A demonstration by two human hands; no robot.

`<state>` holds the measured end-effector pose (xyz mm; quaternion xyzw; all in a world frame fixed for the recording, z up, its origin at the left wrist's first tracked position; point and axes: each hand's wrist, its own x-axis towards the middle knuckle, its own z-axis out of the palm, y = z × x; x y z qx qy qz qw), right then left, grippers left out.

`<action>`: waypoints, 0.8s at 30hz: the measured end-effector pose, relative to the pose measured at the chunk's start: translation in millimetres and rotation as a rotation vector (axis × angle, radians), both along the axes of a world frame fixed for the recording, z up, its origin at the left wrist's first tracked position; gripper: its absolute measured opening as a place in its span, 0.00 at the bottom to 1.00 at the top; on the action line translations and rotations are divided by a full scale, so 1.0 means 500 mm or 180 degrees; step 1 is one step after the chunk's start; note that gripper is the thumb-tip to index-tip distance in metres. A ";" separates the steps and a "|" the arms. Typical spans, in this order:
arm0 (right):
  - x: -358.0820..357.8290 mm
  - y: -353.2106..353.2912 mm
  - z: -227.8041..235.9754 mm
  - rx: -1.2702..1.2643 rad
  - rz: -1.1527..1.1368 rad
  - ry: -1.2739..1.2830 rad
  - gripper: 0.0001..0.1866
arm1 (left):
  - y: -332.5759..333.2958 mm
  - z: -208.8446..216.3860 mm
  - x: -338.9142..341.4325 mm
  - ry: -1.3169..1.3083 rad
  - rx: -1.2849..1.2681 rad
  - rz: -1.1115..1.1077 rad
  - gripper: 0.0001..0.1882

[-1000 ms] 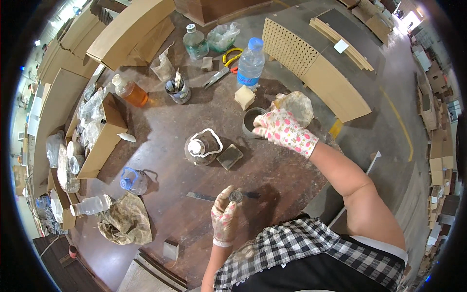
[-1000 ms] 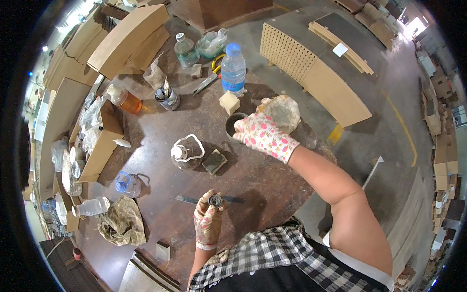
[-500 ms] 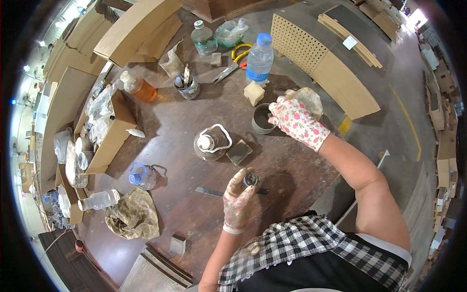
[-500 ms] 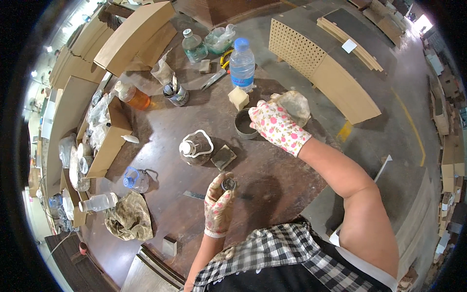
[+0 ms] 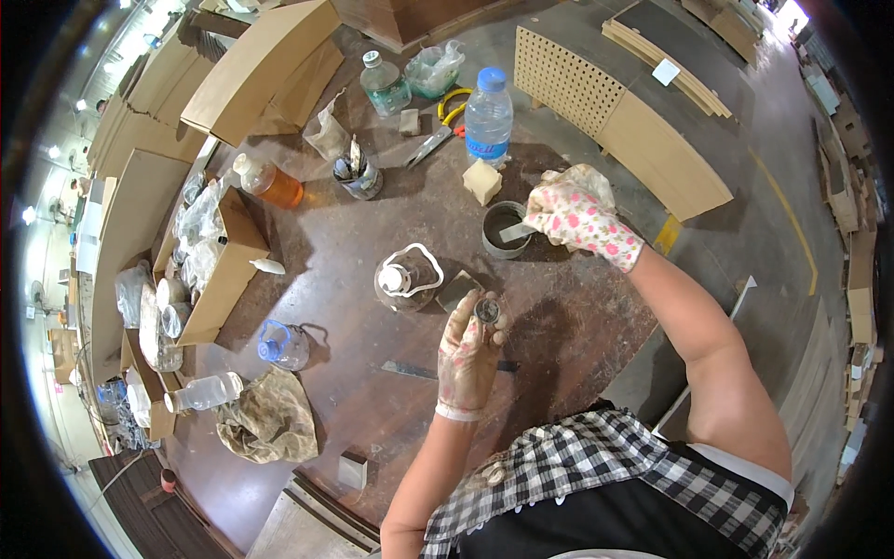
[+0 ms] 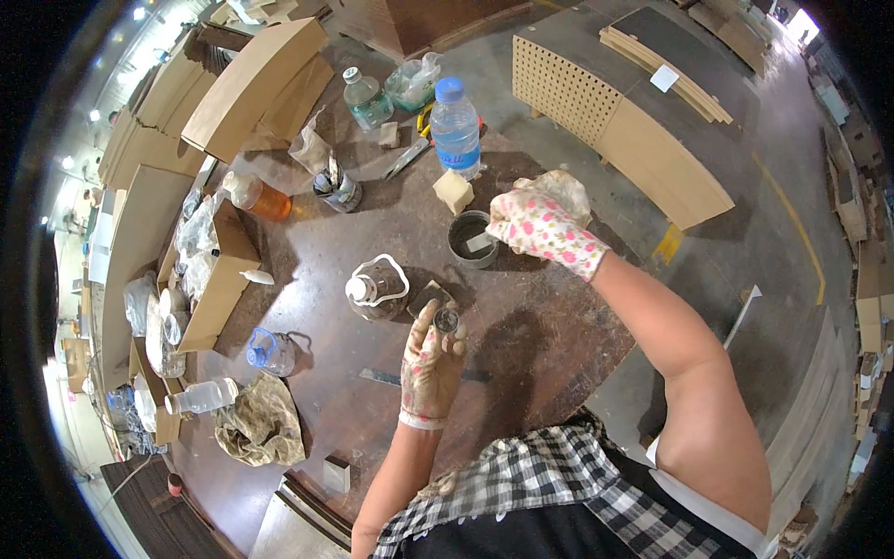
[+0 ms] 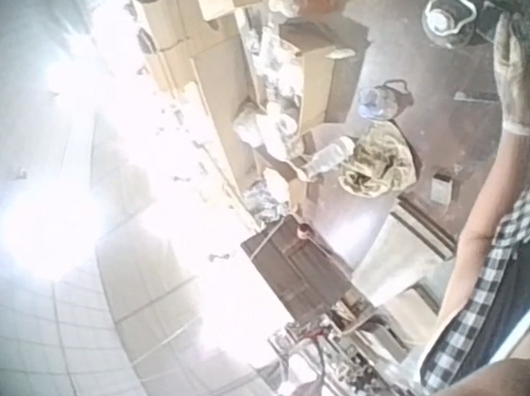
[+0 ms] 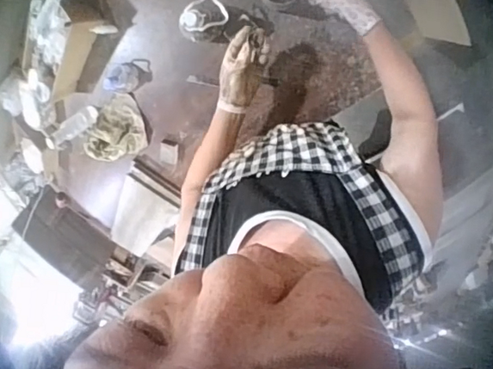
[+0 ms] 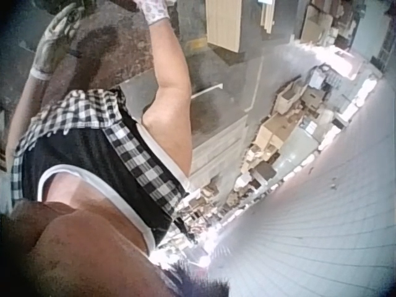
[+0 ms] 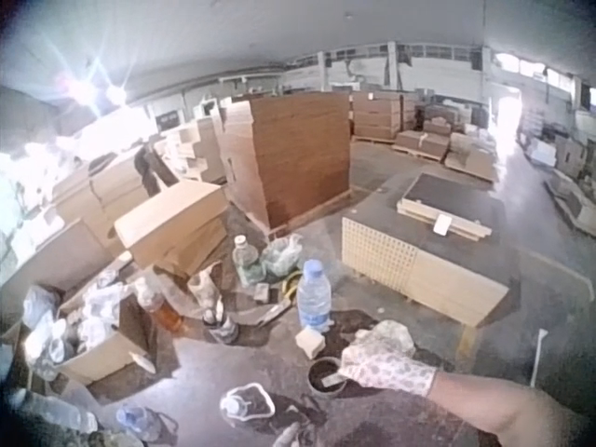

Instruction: The person wipes a wooden board with a cloth, rubs a block across its surface, and cleans a small metal hardware piece using a small tool.

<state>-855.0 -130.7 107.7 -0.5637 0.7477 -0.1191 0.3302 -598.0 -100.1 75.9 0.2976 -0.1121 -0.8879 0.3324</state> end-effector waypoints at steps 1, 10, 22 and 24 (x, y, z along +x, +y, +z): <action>-0.019 0.012 -0.011 0.0021 -0.0326 -0.0478 0.12 | -0.005 -0.003 -0.012 0.0019 -0.0006 -0.0022 0.21; -0.018 0.054 0.019 0.0567 -0.1632 -0.1547 0.06 | -0.044 -0.065 -0.087 0.0021 0.0105 0.0140 0.17; 0.028 0.095 0.100 0.0025 -0.1081 -0.1569 0.06 | -0.047 -0.067 -0.107 0.0163 0.0114 0.0117 0.15; 0.039 0.105 0.090 -0.0261 -0.0930 -0.1340 0.07 | -0.044 -0.069 -0.103 0.0228 0.0155 0.0155 0.16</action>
